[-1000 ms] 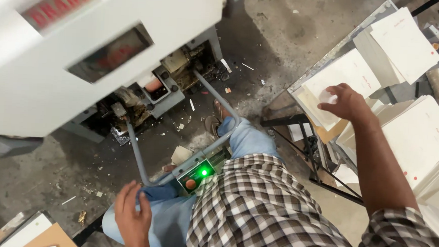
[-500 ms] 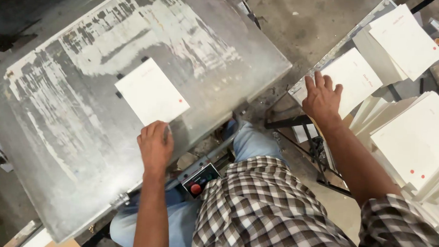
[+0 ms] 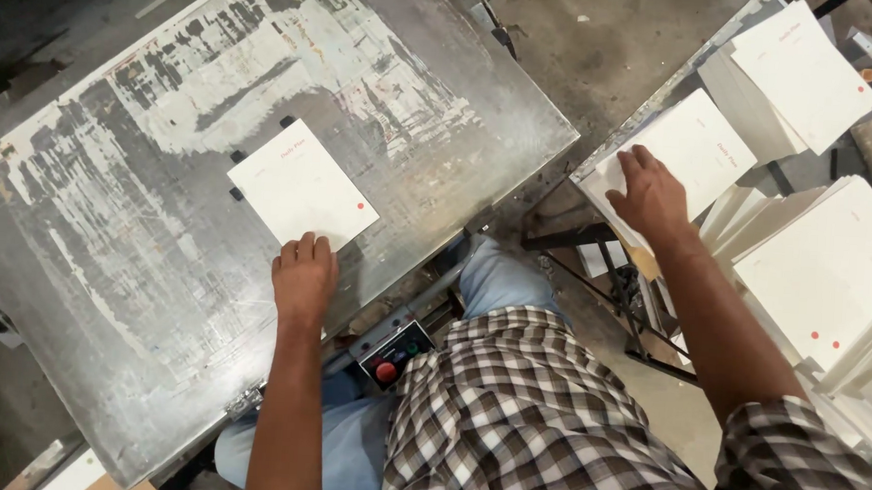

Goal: The recorder uses a foot-pedal operated industrial press to process paper sheets, feeding and stacking them repeatedly.

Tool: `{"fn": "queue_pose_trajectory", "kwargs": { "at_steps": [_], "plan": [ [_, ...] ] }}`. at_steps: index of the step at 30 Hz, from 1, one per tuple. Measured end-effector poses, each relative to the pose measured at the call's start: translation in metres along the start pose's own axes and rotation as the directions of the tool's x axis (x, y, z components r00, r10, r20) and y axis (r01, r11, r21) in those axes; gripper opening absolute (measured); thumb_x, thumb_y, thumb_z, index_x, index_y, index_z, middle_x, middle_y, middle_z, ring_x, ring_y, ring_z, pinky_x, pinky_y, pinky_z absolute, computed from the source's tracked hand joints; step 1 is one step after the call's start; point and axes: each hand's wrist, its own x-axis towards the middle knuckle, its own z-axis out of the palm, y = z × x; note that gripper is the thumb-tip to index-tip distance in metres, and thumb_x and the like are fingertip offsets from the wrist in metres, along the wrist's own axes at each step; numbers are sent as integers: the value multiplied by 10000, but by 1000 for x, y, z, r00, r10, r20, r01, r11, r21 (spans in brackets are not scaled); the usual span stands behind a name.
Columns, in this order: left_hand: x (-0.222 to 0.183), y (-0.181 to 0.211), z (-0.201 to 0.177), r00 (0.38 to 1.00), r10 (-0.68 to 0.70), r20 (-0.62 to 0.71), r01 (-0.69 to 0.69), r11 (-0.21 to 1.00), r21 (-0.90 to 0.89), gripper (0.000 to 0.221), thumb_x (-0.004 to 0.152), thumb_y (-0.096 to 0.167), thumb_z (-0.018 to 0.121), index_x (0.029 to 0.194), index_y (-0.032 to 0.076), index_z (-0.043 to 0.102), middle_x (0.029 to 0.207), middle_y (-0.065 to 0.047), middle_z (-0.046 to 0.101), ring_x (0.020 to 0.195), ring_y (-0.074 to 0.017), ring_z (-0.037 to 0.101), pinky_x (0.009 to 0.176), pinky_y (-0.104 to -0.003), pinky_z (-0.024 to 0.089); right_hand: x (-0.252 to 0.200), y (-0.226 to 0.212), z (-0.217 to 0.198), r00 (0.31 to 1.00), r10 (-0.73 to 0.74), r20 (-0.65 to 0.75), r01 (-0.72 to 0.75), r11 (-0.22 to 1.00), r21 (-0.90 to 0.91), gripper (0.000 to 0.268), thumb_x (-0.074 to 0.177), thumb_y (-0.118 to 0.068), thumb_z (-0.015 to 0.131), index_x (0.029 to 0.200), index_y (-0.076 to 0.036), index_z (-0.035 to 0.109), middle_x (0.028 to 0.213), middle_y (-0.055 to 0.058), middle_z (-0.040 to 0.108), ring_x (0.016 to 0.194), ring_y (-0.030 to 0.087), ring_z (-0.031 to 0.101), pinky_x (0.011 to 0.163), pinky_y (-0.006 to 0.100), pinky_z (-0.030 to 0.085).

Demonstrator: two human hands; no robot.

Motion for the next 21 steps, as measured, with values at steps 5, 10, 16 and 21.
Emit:
{"fn": "queue_pose_trajectory", "kwargs": {
  "at_steps": [5, 10, 16, 21],
  "plan": [
    [2, 1, -9, 989, 119, -90, -109, 989, 101, 194, 903, 186, 717, 1075, 103, 682, 1096, -29, 708, 992, -233, 693, 776, -404, 579, 10, 33, -13, 990, -139, 25, 130, 966, 225, 757, 829, -363, 813, 1505, -163, 535, 1569, 75, 515, 1235, 318, 641, 1109, 423, 467],
    [4, -1, 3, 996, 88, 32, -91, 992, 83, 288, 928, 193, 691, 1195, 90, 668, 1099, -40, 696, 1016, -252, 673, 812, -444, 567, 21, 62, -1, 958, -285, -15, 279, 923, 267, 672, 805, -386, 835, 1398, -135, 646, 1438, 132, 631, 1186, 357, 662, 1029, 436, 511],
    [16, -14, -13, 997, 23, 77, -20, 999, -41, 563, 799, 398, 761, 1251, 83, 644, 1300, -81, 636, 1139, -323, 585, 871, -541, 484, 32, 69, 17, 913, -395, -100, 407, 898, 167, 664, 801, -484, 820, 1352, -132, 698, 1443, 140, 647, 1174, 372, 667, 1006, 449, 525],
    [32, -13, -20, 978, 76, 193, -69, 997, -44, 585, 786, 422, 794, 1265, 124, 640, 1298, -23, 633, 1192, -281, 585, 909, -518, 489, 26, 64, 12, 932, -350, -95, 360, 924, 128, 678, 809, -528, 807, 1362, -151, 704, 1500, 122, 628, 1093, 343, 696, 979, 442, 538]
  ]
}}
